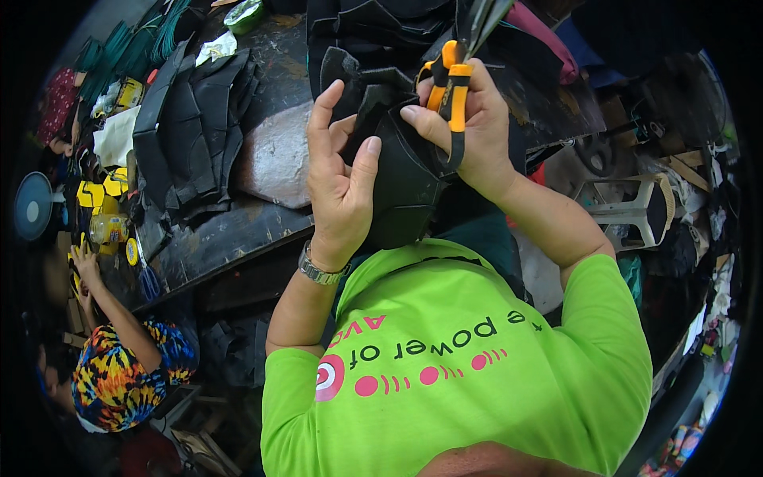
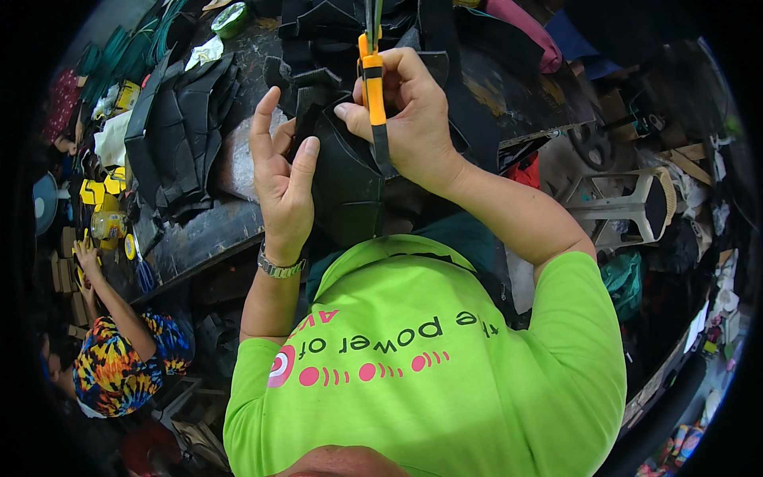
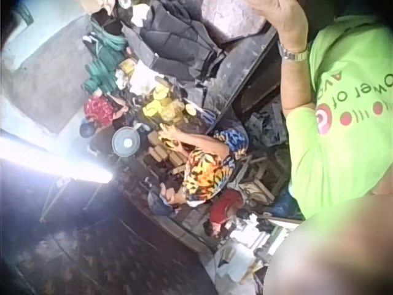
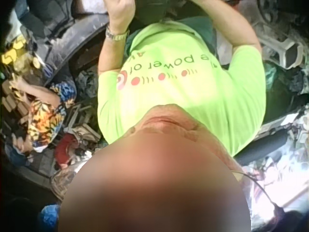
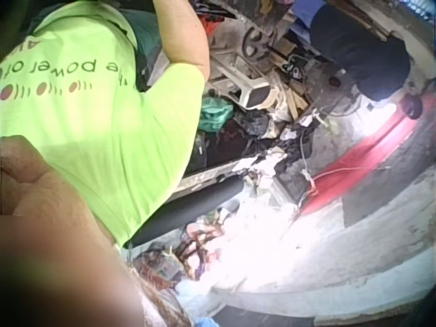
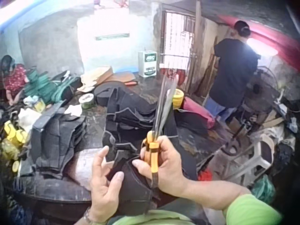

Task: The person uses shears to cut black fabric pieces on a cluttered workbench. They repeatedly pick up fabric, trim edges, and place cut pieces back on the table. A second person is visible nearby, also cutting fabric.

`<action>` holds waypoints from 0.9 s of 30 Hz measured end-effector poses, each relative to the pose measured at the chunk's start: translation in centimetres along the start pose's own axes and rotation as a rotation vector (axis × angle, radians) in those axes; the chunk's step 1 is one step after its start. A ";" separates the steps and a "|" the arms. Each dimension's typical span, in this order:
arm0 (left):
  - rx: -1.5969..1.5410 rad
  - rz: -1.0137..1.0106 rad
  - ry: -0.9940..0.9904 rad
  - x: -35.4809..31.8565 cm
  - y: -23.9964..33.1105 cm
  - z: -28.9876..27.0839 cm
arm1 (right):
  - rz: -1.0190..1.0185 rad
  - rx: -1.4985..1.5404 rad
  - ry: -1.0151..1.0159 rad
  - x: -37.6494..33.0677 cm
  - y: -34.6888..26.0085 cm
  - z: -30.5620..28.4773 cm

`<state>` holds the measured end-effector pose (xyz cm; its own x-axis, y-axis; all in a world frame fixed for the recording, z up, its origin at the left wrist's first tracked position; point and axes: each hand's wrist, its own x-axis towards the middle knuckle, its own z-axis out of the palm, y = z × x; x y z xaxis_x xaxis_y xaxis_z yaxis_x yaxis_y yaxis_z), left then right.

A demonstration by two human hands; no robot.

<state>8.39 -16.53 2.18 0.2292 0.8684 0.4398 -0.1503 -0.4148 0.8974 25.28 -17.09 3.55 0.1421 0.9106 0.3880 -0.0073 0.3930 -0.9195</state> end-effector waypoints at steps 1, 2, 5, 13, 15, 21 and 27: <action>0.012 0.015 0.018 0.0 -0.1 0.0 | -0.036 -0.005 -0.017 0.0 0.1 0.0; 0.020 0.014 0.021 -0.1 -0.2 0.0 | -0.067 -0.013 -0.025 0.0 0.1 -0.1; 0.060 0.030 0.012 -0.3 -0.1 0.1 | -0.108 -0.103 -0.046 -0.4 0.0 -0.4; 0.048 0.004 0.046 0.0 0.4 0.5 | -0.182 -0.197 -0.032 -2.0 -1.5 -1.0; 0.016 0.037 0.056 0.2 0.5 0.5 | -0.154 -0.175 -0.071 -2.3 -1.7 -0.9; -0.171 0.010 0.012 -0.1 0.9 1.3 | 0.009 -0.103 -0.129 -1.9 -1.7 -0.5; -0.331 -0.085 0.004 -0.2 0.7 0.4 | 0.260 0.177 -0.069 -0.3 -2.6 -1.2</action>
<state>8.67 -17.14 2.73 0.2508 0.8974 0.3629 -0.4345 -0.2307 0.8706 26.46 -18.58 5.74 0.0458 0.9876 0.1504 -0.2071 0.1567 -0.9657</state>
